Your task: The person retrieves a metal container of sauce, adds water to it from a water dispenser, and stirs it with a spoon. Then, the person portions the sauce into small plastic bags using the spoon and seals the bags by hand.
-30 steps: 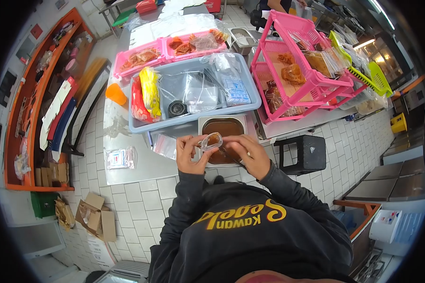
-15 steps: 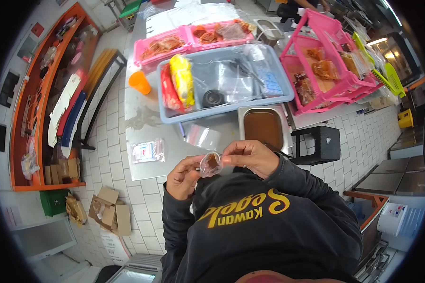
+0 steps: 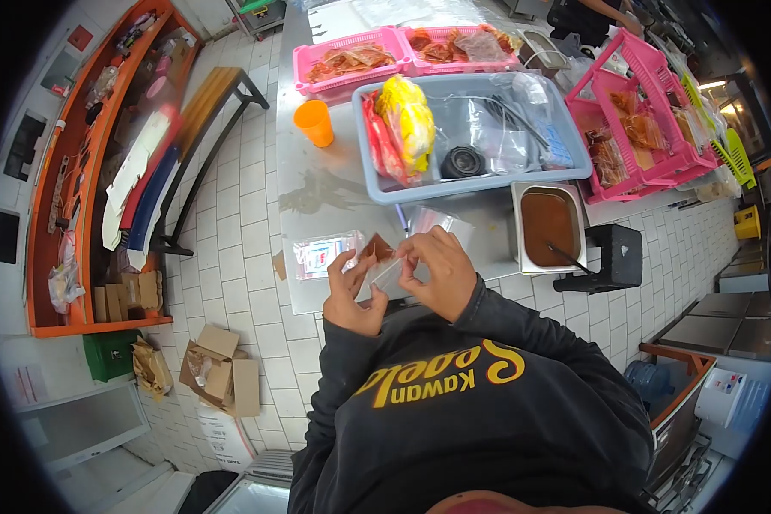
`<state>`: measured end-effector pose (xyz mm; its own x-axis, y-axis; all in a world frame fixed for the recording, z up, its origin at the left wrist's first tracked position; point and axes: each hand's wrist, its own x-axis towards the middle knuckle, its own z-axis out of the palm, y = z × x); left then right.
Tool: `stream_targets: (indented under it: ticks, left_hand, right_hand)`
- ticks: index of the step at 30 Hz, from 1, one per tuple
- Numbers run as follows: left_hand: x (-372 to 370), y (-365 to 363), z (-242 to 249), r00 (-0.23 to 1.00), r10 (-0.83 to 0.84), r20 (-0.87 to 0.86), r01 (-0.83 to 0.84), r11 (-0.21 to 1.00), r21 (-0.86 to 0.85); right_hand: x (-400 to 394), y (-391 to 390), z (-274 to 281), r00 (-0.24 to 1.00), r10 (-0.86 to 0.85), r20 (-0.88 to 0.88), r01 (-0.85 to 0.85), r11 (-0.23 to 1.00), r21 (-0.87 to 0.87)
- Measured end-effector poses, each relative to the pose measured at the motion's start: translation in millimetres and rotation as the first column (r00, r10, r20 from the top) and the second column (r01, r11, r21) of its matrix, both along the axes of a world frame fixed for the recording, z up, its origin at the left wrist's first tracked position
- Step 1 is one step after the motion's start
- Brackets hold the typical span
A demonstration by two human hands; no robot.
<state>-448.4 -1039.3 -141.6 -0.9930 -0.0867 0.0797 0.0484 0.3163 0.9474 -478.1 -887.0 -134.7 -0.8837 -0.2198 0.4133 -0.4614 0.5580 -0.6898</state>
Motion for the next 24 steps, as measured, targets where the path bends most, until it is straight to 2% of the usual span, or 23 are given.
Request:
stream_targets:
  ticks: [2,4,5,7,8,10,11,12,14,15,16,17,19,21,23,24]
  left_hand:
    - [0,-15,4,0.999,-0.043,0.008,0.043,0.999,-0.030]
    - [-2,-24,10,0.978,-0.164,-0.131,0.111,0.935,-0.338]
    - [-4,-28,9,0.976,-0.176,-0.126,0.125,0.933,-0.337]
    - [-7,-36,5,0.974,-0.213,-0.075,0.172,0.917,-0.360]
    - [-12,-43,1,0.972,-0.223,-0.069,0.185,0.915,-0.358]
    - [-28,-58,2,0.968,-0.249,-0.025,0.250,0.967,0.046]
    - [-29,-58,9,0.979,-0.192,0.066,0.176,0.965,0.197]
    - [-32,-64,5,0.979,-0.195,0.067,0.178,0.964,0.200]
    - [-37,-83,-4,0.949,-0.312,-0.043,0.315,0.937,0.149]
    - [-37,-86,-4,0.947,-0.322,0.000,0.317,0.931,0.179]
    - [-37,-90,-5,0.947,-0.321,-0.001,0.316,0.932,0.179]
    - [-36,-93,-8,0.949,-0.312,0.040,0.293,0.923,0.250]
    - [-35,-96,-9,0.948,-0.306,0.081,0.267,0.909,0.319]
    - [-32,-93,-8,0.955,-0.279,0.102,0.253,0.944,0.211]
    - [-29,-85,-8,0.961,-0.259,0.098,0.234,0.949,0.213]
    - [-28,-83,-8,0.968,-0.234,0.095,0.209,0.954,0.213]
  right_hand:
    - [0,-8,2,1.000,0.014,0.028,-0.012,0.999,-0.052]
    - [-2,-10,7,0.978,0.052,0.203,-0.035,0.996,-0.084]
    - [-4,-10,10,0.977,0.039,0.207,-0.022,0.996,-0.084]
    - [-8,-10,13,0.898,0.106,0.428,-0.034,0.984,-0.174]
    - [-10,-10,10,0.896,0.096,0.433,-0.022,0.985,-0.173]
    - [-12,-14,3,0.838,0.219,0.499,0.045,0.885,-0.463]
    - [-10,-18,6,0.796,0.220,0.564,0.116,0.859,-0.499]
    - [-10,-21,15,0.796,0.217,0.565,0.118,0.860,-0.496]
    - [-10,-26,28,0.778,0.255,0.575,-0.004,0.916,-0.401]
    - [-10,-27,25,0.778,0.255,0.575,-0.005,0.916,-0.401]
    - [-11,-27,19,0.784,0.237,0.574,-0.064,0.950,-0.305]
    - [-12,-27,16,0.791,0.219,0.571,-0.121,0.971,-0.205]
    - [-12,-31,13,0.839,0.184,0.513,-0.104,0.978,-0.181]
    - [-11,-33,11,0.881,0.143,0.452,-0.079,0.984,-0.158]
    - [-8,-32,9,0.937,0.099,0.336,-0.081,0.995,-0.066]
    - [-6,-33,10,0.937,0.093,0.338,-0.076,0.995,-0.063]
